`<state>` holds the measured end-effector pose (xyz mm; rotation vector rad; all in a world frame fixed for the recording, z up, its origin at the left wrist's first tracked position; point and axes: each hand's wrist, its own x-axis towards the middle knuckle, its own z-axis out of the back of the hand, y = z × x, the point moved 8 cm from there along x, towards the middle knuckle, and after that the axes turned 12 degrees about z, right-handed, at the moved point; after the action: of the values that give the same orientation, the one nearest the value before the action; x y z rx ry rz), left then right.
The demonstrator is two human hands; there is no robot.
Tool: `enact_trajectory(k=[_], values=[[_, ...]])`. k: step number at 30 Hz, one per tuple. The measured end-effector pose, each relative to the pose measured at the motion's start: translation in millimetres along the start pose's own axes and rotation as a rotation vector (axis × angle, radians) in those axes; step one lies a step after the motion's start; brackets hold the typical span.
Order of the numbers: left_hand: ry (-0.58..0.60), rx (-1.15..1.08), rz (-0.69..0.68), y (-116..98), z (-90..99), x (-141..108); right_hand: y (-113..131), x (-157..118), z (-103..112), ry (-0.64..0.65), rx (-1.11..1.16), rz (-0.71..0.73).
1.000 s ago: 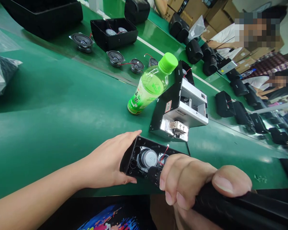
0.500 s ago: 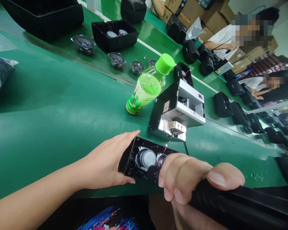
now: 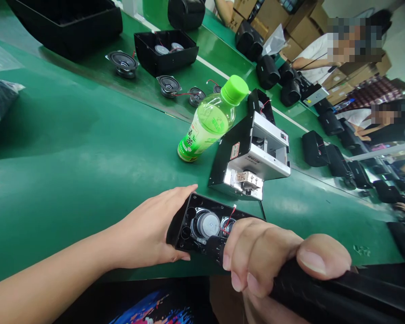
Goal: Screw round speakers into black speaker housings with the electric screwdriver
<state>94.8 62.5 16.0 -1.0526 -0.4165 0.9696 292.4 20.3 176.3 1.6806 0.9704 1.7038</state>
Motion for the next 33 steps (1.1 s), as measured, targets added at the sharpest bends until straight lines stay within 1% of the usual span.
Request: enact_trajectory(k=[2, 5, 8, 12, 17, 20, 23, 28, 30, 32, 33], values=[[-0.010, 0.005, -0.016, 1, 0.5, -1, 0, 2, 0, -0.002, -0.016, -0.022], [-0.027, 0.022, -0.037, 2, 0.6, -3, 0, 3, -1, 0.030, -0.026, -0.065], [-0.028, 0.029, -0.040, 3, 0.1, -3, 3, 2, 0, 0.055, -0.021, -0.074], [-0.016, 0.022, -0.032, 3, 0.5, -2, 2, 0, 3, 0.057, -0.012, -0.058], [-0.018, 0.023, -0.018, 1, 1.5, 0, 0, -3, 7, -0.013, -0.004, 0.010], [-0.011, 0.010, -0.015, 1, 0.7, 0, 1, -3, 7, 0.003, -0.018, 0.006], [-0.018, 0.012, -0.021, 1, 1.0, -1, 2, -2, 5, 0.059, -0.035, -0.044], [-0.022, -0.002, -0.042, -1, 1.4, -2, 5, -1, 2, 0.034, -0.060, -0.057], [-0.023, -0.019, -0.037, -2, 1.5, -2, 4, -3, -2, 0.042, -0.085, -0.048], [-0.022, -0.033, -0.015, -4, 1.5, 0, 3, -8, -7, 0.073, -0.095, -0.023], [-0.019, -0.038, -0.003, -5, 1.3, 1, 0, -11, -10, 0.112, -0.108, -0.039]])
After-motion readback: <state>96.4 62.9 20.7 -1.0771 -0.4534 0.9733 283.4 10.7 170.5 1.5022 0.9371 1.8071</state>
